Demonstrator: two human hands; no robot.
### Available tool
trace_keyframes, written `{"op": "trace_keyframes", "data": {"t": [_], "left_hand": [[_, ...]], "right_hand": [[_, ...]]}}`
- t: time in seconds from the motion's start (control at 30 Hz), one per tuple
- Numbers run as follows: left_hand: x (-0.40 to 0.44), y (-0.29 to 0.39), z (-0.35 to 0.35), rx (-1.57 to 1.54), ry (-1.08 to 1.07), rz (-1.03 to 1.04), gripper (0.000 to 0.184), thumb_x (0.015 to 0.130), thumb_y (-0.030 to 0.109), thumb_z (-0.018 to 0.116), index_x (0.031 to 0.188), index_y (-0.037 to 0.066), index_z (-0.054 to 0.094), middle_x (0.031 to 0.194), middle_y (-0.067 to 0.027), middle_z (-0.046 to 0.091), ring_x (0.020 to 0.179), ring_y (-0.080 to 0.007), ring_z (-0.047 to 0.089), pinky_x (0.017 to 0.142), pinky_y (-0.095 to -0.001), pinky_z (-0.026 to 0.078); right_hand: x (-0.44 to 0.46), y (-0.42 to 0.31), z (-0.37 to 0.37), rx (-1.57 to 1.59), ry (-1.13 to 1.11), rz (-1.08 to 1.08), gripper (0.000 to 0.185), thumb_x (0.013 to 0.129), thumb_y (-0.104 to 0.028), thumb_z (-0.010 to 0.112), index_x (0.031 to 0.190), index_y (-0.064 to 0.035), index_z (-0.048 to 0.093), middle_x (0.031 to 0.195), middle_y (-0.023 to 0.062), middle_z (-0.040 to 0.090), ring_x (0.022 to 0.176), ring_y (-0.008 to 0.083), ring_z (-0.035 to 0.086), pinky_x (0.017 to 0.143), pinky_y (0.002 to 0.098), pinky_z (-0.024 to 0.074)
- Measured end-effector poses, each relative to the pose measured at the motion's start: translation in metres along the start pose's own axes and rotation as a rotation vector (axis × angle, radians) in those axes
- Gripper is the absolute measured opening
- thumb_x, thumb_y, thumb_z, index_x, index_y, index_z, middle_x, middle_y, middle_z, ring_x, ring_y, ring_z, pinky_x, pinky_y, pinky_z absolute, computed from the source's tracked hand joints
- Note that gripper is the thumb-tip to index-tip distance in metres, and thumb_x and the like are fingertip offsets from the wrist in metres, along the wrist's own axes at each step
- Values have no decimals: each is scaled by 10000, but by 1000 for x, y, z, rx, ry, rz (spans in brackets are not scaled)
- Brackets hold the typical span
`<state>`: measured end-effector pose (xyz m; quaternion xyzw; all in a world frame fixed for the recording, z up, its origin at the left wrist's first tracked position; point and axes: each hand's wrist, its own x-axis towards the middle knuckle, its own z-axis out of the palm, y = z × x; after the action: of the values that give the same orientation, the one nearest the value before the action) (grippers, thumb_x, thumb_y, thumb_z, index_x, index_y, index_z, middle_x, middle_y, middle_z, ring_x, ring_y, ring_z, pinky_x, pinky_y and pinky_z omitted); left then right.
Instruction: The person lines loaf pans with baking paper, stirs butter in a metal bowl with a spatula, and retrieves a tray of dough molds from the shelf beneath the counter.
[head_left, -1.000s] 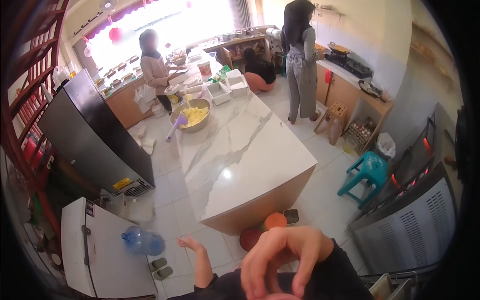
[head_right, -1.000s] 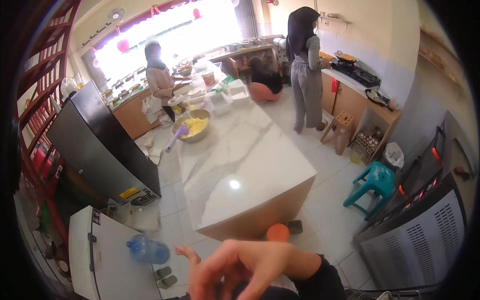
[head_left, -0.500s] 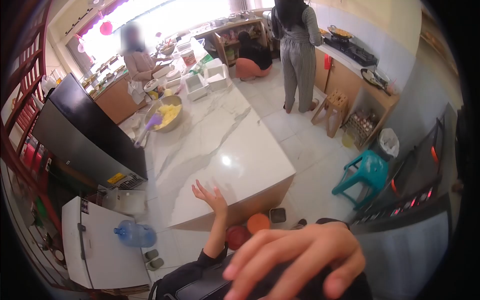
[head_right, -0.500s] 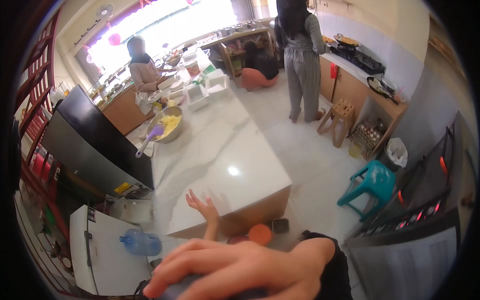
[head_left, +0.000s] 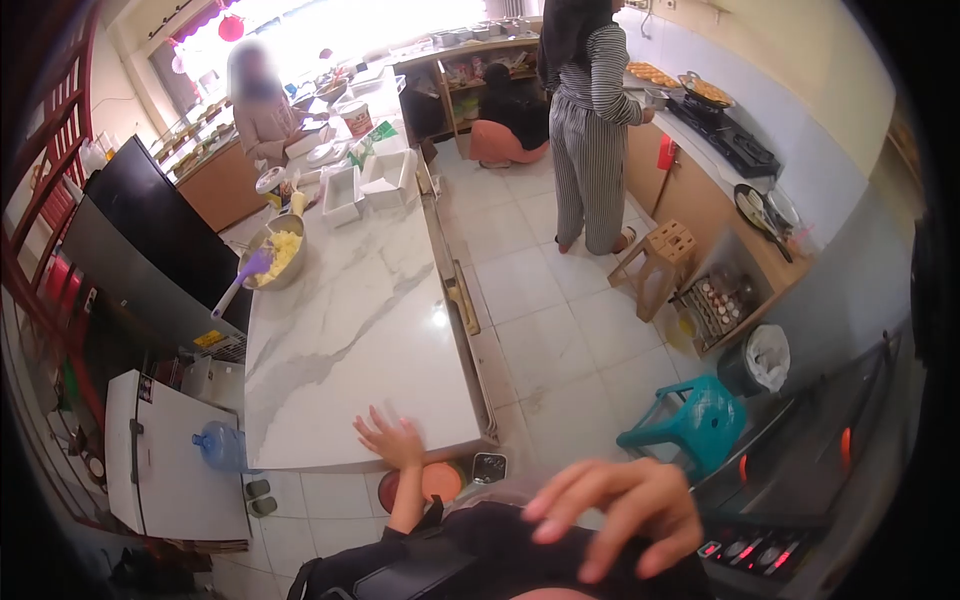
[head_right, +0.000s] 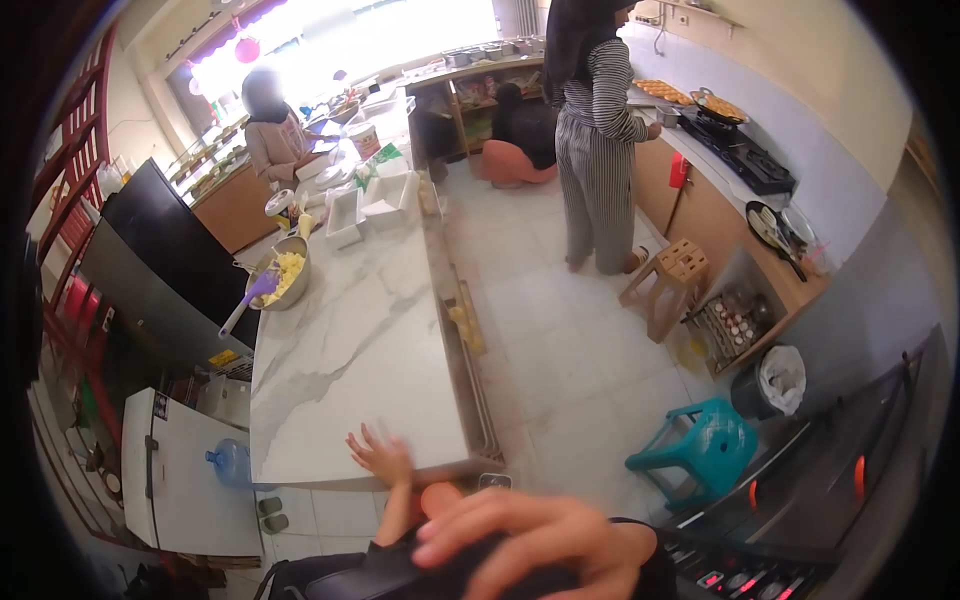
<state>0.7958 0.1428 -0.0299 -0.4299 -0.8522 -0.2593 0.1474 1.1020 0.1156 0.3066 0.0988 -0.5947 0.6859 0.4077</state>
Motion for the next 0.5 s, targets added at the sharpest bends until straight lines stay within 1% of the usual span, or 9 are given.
{"op": "trace_keyframes", "data": {"t": [0.07,0.1,0.17,0.27,0.3,0.37,0.4,0.47,0.5], "left_hand": [[3,0,3,26,-4,-8,677,704,245,575,1296,92,286,1334,-218,214,1278,-380,141,1006,-536,155],[3,2,5,35,-7,-13,687,695,253,585,1293,93,289,1330,-226,217,1273,-389,151,1001,-540,165],[5,6,5,51,-17,-19,689,685,250,590,1289,93,298,1334,-220,217,1270,-392,156,997,-533,185],[8,8,6,35,-18,-36,684,678,229,593,1284,88,307,1337,-216,217,1262,-404,167,991,-521,210],[9,9,7,23,-15,-43,682,677,219,594,1282,85,310,1338,-216,217,1259,-409,171,990,-517,217],[14,19,1,-9,-32,-87,660,700,238,570,1287,87,309,1348,-221,205,1266,-394,161,992,-513,212],[17,22,0,-18,-47,-110,650,711,247,559,1290,88,308,1353,-224,199,1269,-387,156,993,-512,210],[12,26,-9,-27,-80,-156,627,719,203,563,1283,84,316,1339,-228,208,1256,-404,169,990,-507,221],[21,35,0,-53,-57,-182,617,723,181,565,1280,81,319,1332,-230,212,1250,-412,175,989,-504,227]], "right_hand": [[13,4,-26,218,-104,175,474,815,-263,552,1118,93,471,1127,294,466,1190,381,324,970,468,268],[27,4,-43,382,-237,193,554,774,-145,607,1192,101,340,1157,286,448,1179,354,370,963,452,306],[32,-12,-61,686,-126,413,501,773,-158,622,1166,73,416,1118,265,489,1133,320,424,949,426,319],[39,-10,-110,918,-94,552,597,728,-22,646,1229,60,333,1132,230,499,1084,260,486,929,360,365],[42,-4,-129,883,-125,528,564,744,-32,633,1220,58,344,1134,220,501,1056,262,503,915,358,378],[65,-8,-173,775,-184,660,385,761,-7,613,1117,21,468,1075,135,528,979,198,539,843,300,438],[76,-4,-197,736,-202,691,468,747,-19,633,1156,11,408,1047,136,554,938,212,567,812,295,461],[84,42,-250,702,-61,540,300,754,-35,626,1013,2,478,931,119,588,845,194,595,756,286,483],[86,73,-280,644,83,507,252,762,-57,627,973,-6,499,879,97,581,807,186,598,731,286,492]]}}
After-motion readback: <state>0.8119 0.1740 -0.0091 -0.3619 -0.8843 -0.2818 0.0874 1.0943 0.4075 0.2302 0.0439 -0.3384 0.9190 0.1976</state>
